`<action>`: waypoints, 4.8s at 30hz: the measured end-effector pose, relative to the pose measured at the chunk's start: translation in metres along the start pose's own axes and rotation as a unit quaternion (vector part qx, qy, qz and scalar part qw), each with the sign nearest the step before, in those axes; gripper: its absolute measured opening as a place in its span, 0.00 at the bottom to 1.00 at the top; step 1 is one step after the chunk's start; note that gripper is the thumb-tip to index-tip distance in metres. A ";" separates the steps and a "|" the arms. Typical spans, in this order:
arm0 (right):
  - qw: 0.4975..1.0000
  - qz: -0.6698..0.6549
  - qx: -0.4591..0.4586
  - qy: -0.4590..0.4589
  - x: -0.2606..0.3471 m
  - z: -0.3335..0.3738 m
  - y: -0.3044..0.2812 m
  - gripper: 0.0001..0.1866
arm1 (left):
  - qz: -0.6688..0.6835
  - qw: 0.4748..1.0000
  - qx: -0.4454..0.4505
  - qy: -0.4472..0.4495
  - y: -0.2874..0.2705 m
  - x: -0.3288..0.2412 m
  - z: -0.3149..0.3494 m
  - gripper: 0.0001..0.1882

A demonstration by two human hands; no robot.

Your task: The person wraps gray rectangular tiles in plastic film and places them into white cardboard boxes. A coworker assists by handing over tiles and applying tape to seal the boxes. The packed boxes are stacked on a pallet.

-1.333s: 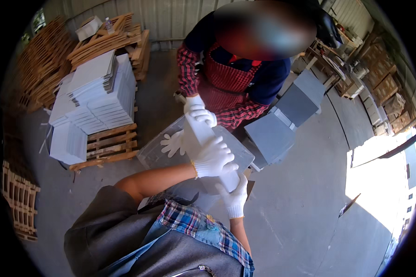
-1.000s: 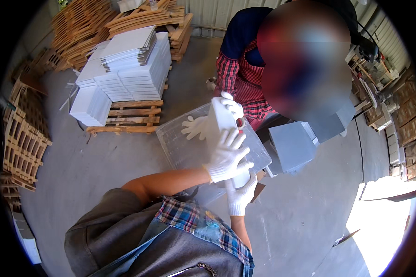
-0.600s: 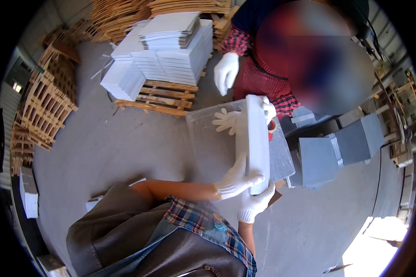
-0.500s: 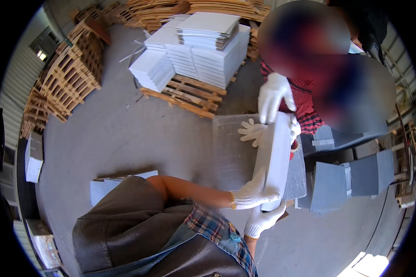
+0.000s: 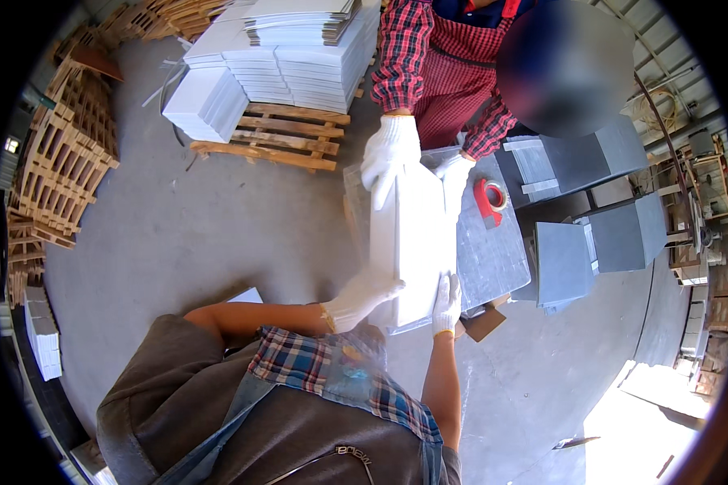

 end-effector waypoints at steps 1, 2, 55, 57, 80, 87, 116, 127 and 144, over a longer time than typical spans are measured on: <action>0.998 0.060 -0.005 -0.022 0.005 -0.004 0.010 0.36 | -0.004 0.999 -0.019 -0.026 -0.018 0.006 0.003 0.17; 0.992 0.119 -0.007 -0.045 0.009 -0.007 0.020 0.37 | -0.008 0.998 -0.038 -0.051 -0.034 0.014 0.004 0.17; 0.903 -0.049 0.387 0.180 0.069 0.035 0.477 0.36 | -0.248 0.950 -0.085 -0.172 -0.516 0.125 -0.147 0.55; 0.905 -0.052 0.381 0.180 0.087 0.038 0.531 0.36 | -0.261 0.945 -0.093 -0.172 -0.582 0.129 -0.175 0.55; 0.980 -0.105 0.152 0.079 0.113 0.053 1.192 0.38 | -0.533 0.835 0.099 -0.092 -1.217 0.011 -0.453 0.44; 0.982 0.094 0.146 0.077 0.181 0.041 1.282 0.63 | -0.593 0.799 0.085 -0.056 -1.266 0.028 -0.549 0.33; 0.879 -0.359 0.010 0.314 0.202 -0.082 1.338 0.38 | 0.374 0.848 -0.147 -0.346 -1.203 0.193 -0.402 0.18; 0.723 -0.486 0.069 0.485 0.268 -0.087 1.370 0.25 | 0.361 0.824 0.025 -0.436 -1.246 0.185 -0.426 0.22; 0.979 0.085 0.171 0.071 0.247 0.066 1.209 0.32 | -0.122 0.959 0.123 0.224 -1.278 -0.366 -0.225 0.09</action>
Point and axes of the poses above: each hand's wrist, its own z-axis away from the middle knuckle, its own y-axis out of the palm, x = y × z, the point moved 3 cm from there along -z, towards the middle knuckle, and after that the axes turned 14 degrees about -z, right-handed, at the moved point
